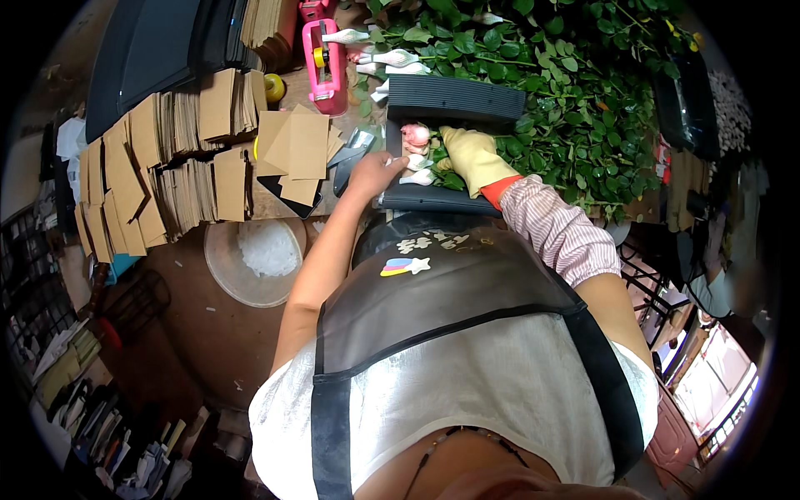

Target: The person arranges pink roses into a black box by hand and secures them with a tool while working at a table covered in green foliage.

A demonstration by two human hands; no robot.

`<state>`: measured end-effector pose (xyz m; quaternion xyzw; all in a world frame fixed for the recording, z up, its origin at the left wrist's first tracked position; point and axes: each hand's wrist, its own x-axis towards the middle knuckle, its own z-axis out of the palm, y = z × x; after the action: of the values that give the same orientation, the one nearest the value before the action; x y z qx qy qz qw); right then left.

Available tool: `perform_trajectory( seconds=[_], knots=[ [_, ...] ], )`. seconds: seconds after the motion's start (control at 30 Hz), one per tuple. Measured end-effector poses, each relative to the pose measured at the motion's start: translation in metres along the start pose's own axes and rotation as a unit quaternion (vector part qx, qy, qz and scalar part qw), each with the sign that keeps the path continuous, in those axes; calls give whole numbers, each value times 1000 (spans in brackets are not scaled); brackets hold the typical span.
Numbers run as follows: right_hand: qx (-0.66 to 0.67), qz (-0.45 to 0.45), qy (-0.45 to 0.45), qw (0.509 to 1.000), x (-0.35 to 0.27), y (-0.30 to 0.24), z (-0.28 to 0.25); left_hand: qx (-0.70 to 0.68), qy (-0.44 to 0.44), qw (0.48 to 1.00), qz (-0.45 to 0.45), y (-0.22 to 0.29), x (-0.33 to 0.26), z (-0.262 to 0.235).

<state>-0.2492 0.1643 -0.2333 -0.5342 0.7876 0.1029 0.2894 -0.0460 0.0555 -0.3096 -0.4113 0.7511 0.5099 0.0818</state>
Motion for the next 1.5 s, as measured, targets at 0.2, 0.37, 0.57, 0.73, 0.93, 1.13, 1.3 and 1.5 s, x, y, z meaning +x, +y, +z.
perform_trajectory(
  seconds=[0.2,0.37,0.57,0.73,0.93,1.13,1.3,1.5],
  knots=[
    [-17,-2,45,999,0,5,13,-114,155,980,53,-15,-10,31],
    [1,-5,7,1000,-7,14,4,-258,303,916,46,-17,-14,-18],
    [64,8,42,997,-42,-4,-31,-36,11,998,46,16,-32,-32],
    [64,-126,-80,987,-33,-16,-17,-130,-143,977,87,-6,-5,-8],
    [-93,-60,-222,969,2,-39,-11,-369,-53,925,-74,-24,-17,12],
    [-166,-74,-236,955,16,-39,11,-493,9,865,-90,-15,-26,24],
    [-174,-48,-244,953,17,-35,14,-708,175,664,-168,-23,-43,-2],
    [-120,-55,-194,972,-6,-55,-21,-88,-34,977,-191,-198,-155,-107]
  ],
)
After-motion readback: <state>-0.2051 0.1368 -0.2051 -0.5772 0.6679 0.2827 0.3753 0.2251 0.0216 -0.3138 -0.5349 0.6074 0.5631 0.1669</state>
